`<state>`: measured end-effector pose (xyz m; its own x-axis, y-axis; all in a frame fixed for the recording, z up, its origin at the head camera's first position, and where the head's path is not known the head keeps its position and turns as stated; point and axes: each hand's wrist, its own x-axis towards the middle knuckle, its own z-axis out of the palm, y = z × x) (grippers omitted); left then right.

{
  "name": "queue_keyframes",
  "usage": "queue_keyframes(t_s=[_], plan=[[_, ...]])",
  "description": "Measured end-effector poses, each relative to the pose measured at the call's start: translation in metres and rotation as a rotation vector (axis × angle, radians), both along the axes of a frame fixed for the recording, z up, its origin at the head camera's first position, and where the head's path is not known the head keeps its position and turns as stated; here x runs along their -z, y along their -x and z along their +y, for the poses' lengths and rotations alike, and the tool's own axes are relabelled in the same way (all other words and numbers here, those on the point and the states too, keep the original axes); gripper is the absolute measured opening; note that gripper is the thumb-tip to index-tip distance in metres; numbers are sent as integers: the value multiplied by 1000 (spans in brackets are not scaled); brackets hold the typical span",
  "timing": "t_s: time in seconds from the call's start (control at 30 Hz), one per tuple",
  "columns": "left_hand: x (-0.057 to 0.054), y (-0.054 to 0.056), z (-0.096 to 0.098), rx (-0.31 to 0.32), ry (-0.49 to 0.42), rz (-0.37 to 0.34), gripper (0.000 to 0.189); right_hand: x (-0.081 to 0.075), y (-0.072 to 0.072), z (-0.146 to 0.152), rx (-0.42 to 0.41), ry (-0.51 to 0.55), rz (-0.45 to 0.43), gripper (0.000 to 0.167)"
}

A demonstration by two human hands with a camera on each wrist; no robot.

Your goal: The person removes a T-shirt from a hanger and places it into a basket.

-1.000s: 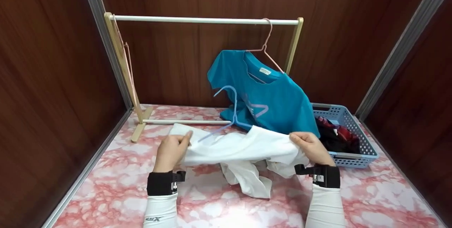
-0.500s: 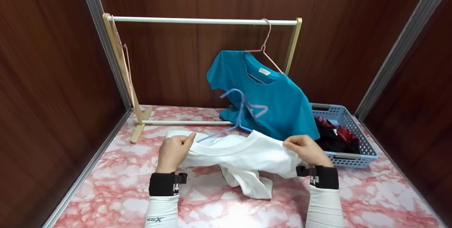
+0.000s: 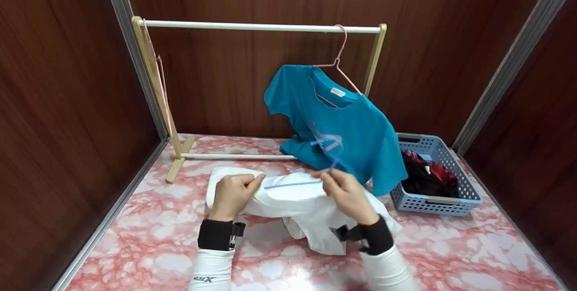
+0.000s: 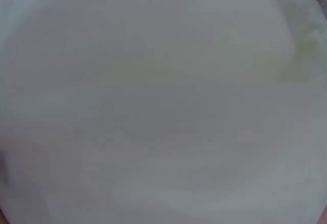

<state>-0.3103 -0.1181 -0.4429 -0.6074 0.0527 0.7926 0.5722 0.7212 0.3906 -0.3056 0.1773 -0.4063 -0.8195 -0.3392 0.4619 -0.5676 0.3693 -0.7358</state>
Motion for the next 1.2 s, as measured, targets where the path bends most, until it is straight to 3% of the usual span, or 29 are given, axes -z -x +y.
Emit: queue_keyframes(t_s=[0.17,0.33,0.57,0.67,0.83,0.93,1.2], plan=[[1,1,3,-2,-32,-48,58,4,-1,-9,-34,-44,-88,28],[3,4,3,-35,-124,-63,52,3,2,-3,-53,-106,-112,30],[16,18,-3,-120,-257,122,50,-4,6,14,32,-114,-101,33],[21,22,-4,-135,-297,146,50,-7,7,22,50,-89,-98,31],[26,23,-5,-178,-283,41,52,-7,8,30,21,69,-91,30],[26,22,-5,-191,-267,-40,52,-6,9,31,-1,106,-87,30],[28,22,-3,-151,-306,-207,54,-6,9,32,12,188,-78,27]])
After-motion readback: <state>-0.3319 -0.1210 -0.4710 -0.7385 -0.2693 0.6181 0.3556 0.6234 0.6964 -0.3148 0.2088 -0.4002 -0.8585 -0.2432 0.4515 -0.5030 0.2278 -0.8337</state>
